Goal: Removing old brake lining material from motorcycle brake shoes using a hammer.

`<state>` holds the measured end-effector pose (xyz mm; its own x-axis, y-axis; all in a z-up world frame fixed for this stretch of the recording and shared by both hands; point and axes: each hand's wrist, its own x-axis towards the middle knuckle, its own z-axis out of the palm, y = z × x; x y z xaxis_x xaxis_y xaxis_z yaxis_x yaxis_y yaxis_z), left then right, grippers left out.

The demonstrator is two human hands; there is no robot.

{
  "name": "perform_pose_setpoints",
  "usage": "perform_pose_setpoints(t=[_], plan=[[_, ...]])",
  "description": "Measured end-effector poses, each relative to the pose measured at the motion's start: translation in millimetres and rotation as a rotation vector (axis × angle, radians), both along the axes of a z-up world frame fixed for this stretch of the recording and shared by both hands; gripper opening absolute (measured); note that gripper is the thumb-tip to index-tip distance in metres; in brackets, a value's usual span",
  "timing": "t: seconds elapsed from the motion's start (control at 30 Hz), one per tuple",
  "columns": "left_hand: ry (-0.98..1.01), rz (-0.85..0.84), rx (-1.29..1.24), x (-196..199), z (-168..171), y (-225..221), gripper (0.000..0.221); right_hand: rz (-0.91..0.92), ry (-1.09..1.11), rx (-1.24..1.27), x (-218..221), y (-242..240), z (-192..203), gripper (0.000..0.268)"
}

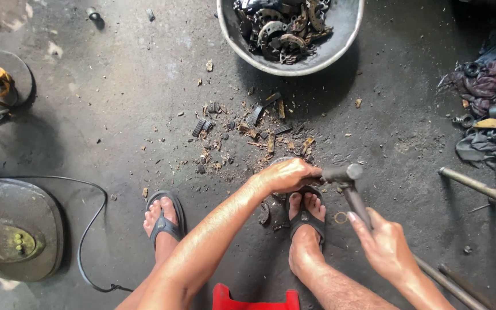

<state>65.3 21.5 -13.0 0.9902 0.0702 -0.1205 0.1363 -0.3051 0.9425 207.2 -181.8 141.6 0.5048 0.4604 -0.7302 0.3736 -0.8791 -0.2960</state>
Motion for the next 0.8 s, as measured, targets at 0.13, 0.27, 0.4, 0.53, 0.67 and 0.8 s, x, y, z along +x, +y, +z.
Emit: perform_pose_setpoints(t=[0.13, 0.27, 0.4, 0.53, 0.67, 0.8], plan=[[-0.119, 0.039, 0.006, -4.9, -17.2, -4.0, 0.037, 0.039, -0.155, 0.322, -8.3, -13.1, -8.2, 0.031], [0.034, 0.062, -0.022, -13.3, -9.3, -5.9, 0.031, 0.11, -0.034, 0.259, -4.5, -6.7, -12.2, 0.031], [-0.039, 0.204, -0.016, -27.4, -17.1, -9.9, 0.03, 0.047, -0.096, 0.188, -2.3, -0.9, -6.5, 0.031], [-0.136, 0.3, -0.091, -44.0, 2.5, -3.3, 0.03, 0.067, -0.12, 0.186, -0.5, -0.7, -3.2, 0.031], [-0.009, 0.771, 0.031, -75.0, 8.6, -17.3, 0.019, 0.095, -0.088, 0.183, -1.6, -9.0, -16.7, 0.032], [0.205, 0.875, 0.28, -118.3, -13.9, -45.8, 0.019, 0.101, -0.072, 0.027, 6.9, -4.7, -29.2, 0.038]])
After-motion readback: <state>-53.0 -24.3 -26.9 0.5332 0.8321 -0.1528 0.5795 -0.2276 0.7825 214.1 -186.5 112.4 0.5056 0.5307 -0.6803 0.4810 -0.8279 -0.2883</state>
